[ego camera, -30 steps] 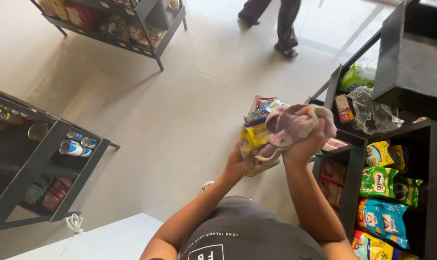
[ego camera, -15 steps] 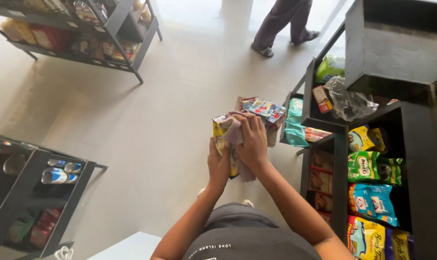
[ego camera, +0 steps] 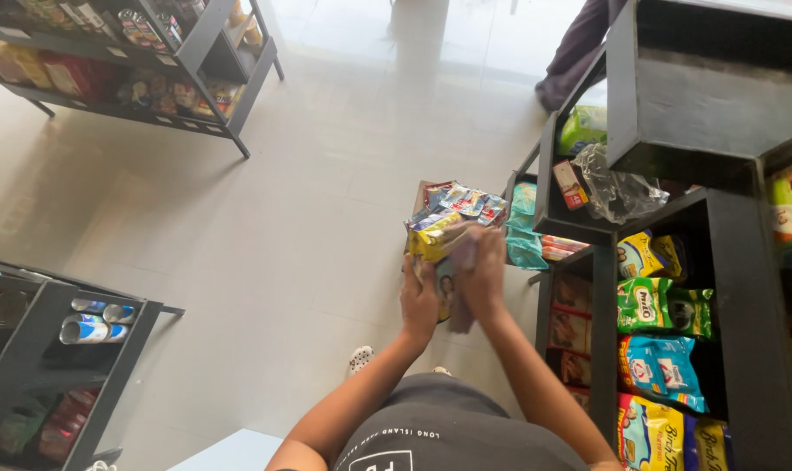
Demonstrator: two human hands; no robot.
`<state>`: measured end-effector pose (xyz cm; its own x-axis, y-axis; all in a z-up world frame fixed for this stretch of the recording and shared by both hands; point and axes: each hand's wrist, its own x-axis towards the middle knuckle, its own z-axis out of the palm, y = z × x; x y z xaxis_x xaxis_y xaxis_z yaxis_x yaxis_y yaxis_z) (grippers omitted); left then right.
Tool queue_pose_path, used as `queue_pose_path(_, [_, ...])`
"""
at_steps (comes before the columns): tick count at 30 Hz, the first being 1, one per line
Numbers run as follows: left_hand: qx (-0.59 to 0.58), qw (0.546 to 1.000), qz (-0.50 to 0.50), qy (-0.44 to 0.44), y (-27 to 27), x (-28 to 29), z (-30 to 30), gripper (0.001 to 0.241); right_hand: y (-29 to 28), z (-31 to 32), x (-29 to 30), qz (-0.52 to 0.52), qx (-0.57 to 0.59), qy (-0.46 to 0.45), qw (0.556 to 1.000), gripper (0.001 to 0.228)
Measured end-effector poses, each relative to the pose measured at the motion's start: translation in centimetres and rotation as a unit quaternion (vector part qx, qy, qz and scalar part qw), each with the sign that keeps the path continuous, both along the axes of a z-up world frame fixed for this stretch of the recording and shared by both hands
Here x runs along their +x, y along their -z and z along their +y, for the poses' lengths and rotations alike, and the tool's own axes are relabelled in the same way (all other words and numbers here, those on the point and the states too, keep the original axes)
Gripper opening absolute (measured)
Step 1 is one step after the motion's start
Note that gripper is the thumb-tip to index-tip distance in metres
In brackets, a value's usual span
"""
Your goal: Stocking and organizing food products on grocery store shelves, wiping each item with a cloth before placement.
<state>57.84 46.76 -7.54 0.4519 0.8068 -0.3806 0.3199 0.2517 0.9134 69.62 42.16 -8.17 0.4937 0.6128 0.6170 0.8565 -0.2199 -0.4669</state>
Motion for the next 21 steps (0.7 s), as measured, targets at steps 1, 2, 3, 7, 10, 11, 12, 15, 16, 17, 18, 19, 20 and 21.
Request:
queue_pose_path(1, [-0.018,0.999,-0.034,0.008,-0.6,0.2,-0.3,0.076,-0.5,-0.8,1.3,0.097,0.076,-0.011,0.992,0.038])
queue_pose_path(2, [-0.035,0.997,-0.070,0.017,-1.2,0.7,-0.6,0.075,-1.0,-1.6,2.9,0.189,0.153,-0.023,0.970,0.023])
queue_pose_path(3, [-0.034,0.997,-0.071,0.020,-1.8,1.1,-0.8,0.075,-3.6,-1.9,2.7,0.187,0.154,-0.020,0.970,0.023])
queue_pose_path(7, [0.017,0.982,-0.188,0.030,-1.2,3.2,-1.2,0.058,-1.9,-7.1,3.8,0.631,0.136,0.036,0.763,0.064])
queue_pose_path(10, [0.051,0.972,-0.218,0.067,1.6,4.2,-0.9,0.044,0.6,-9.4,4.1,0.627,0.111,0.054,0.769,0.062])
queue_pose_path(11, [0.085,0.969,-0.216,0.088,2.5,4.4,-0.6,0.035,0.2,-9.3,3.9,0.616,0.112,0.074,0.776,0.060])
queue_pose_path(12, [0.081,0.969,-0.214,0.092,2.3,4.7,-0.8,0.035,0.3,-9.5,3.9,0.617,0.113,0.079,0.774,0.060])
queue_pose_path(15, [0.189,0.956,-0.196,0.112,1.7,4.8,-0.1,0.022,0.0,-9.4,2.7,0.602,0.178,0.104,0.772,0.043])
queue_pose_path(16, [0.113,0.968,-0.175,0.140,1.6,4.9,0.5,0.037,-0.5,-9.0,2.2,0.600,0.194,0.101,0.769,0.043])
queue_pose_path(17, [0.038,0.974,-0.151,0.167,1.3,5.2,1.2,0.052,-1.2,-8.6,1.7,0.598,0.210,0.098,0.767,0.044])
queue_pose_path(18, [0.038,0.969,-0.155,0.187,0.3,5.4,1.9,0.052,-2.3,-8.1,1.4,0.591,0.224,0.111,0.767,0.044])
queue_pose_path(19, [0.048,0.965,-0.134,0.220,-0.7,5.6,2.7,0.051,-3.5,-7.6,1.0,0.587,0.245,0.129,0.761,0.039])
queue_pose_path(20, [0.059,0.959,-0.111,0.252,-1.7,5.6,3.6,0.051,-4.6,-6.9,0.5,0.585,0.264,0.146,0.753,0.034])
queue_pose_path(21, [0.060,0.954,-0.114,0.271,-1.8,6.1,3.9,0.051,-4.7,-6.7,-0.1,0.578,0.278,0.158,0.750,0.034])
